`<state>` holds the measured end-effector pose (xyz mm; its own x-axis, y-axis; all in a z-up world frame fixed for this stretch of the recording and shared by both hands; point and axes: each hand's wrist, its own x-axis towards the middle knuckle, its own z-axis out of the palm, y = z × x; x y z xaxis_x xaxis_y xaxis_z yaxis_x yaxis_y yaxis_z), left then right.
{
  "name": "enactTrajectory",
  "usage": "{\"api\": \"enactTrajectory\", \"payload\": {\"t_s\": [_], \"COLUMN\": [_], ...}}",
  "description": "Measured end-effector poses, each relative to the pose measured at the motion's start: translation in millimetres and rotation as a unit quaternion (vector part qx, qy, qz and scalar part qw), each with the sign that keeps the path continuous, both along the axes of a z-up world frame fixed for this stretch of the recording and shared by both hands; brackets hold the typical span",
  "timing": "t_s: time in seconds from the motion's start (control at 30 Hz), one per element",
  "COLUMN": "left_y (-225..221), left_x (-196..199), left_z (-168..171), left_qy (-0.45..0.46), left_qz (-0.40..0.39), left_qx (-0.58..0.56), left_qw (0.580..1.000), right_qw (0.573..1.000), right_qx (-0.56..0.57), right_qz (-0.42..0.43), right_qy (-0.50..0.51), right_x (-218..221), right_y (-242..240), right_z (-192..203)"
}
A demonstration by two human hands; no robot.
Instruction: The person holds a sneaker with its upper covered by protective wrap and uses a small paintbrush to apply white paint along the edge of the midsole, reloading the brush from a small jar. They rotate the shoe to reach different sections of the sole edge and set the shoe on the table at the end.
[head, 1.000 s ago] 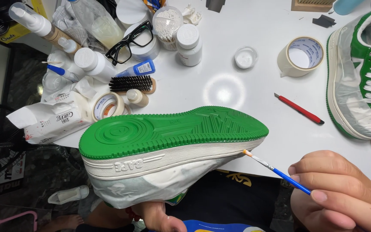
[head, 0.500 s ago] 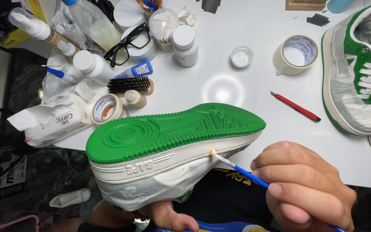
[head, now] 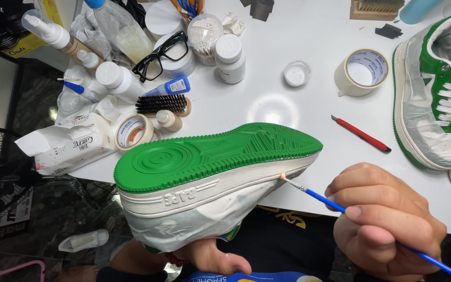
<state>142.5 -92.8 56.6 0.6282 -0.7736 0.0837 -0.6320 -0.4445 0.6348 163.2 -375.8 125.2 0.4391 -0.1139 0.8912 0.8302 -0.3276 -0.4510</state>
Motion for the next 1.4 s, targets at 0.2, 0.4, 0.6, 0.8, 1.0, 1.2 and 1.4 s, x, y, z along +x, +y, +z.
{"api": "enactTrajectory", "payload": {"t_s": [0.2, 0.4, 0.6, 0.8, 1.0, 1.2, 1.4], "left_y": [-21, -29, -23, -28, -37, -33, -35], "left_x": [16, 25, 12, 11, 24, 22, 22], "left_z": [35, 57, 24, 22, 56, 43, 42], "left_qy": [-0.040, 0.016, 0.008, -0.057, 0.096, 0.035, 0.018], "left_qz": [-0.032, -0.034, -0.014, -0.005, -0.040, -0.018, -0.009], "left_qx": [-0.015, -0.065, -0.086, -0.048, -0.100, -0.088, -0.091], "left_qw": [0.999, 0.997, 0.996, 0.997, 0.990, 0.995, 0.996], "right_qw": [0.995, 0.989, 0.994, 0.999, 0.989, 0.992, 0.998], "right_qx": [-0.021, -0.036, 0.028, 0.037, -0.015, 0.021, 0.055], "right_qz": [0.095, 0.130, 0.110, 0.024, 0.149, 0.127, -0.001], "right_qy": [0.038, 0.053, 0.001, 0.010, 0.020, 0.004, 0.010], "right_x": [-3, -1, 4, 2, 3, 1, 1], "right_y": [12, 21, 13, 17, 28, 20, 13], "right_z": [22, 34, 12, 7, 37, 16, 0]}}
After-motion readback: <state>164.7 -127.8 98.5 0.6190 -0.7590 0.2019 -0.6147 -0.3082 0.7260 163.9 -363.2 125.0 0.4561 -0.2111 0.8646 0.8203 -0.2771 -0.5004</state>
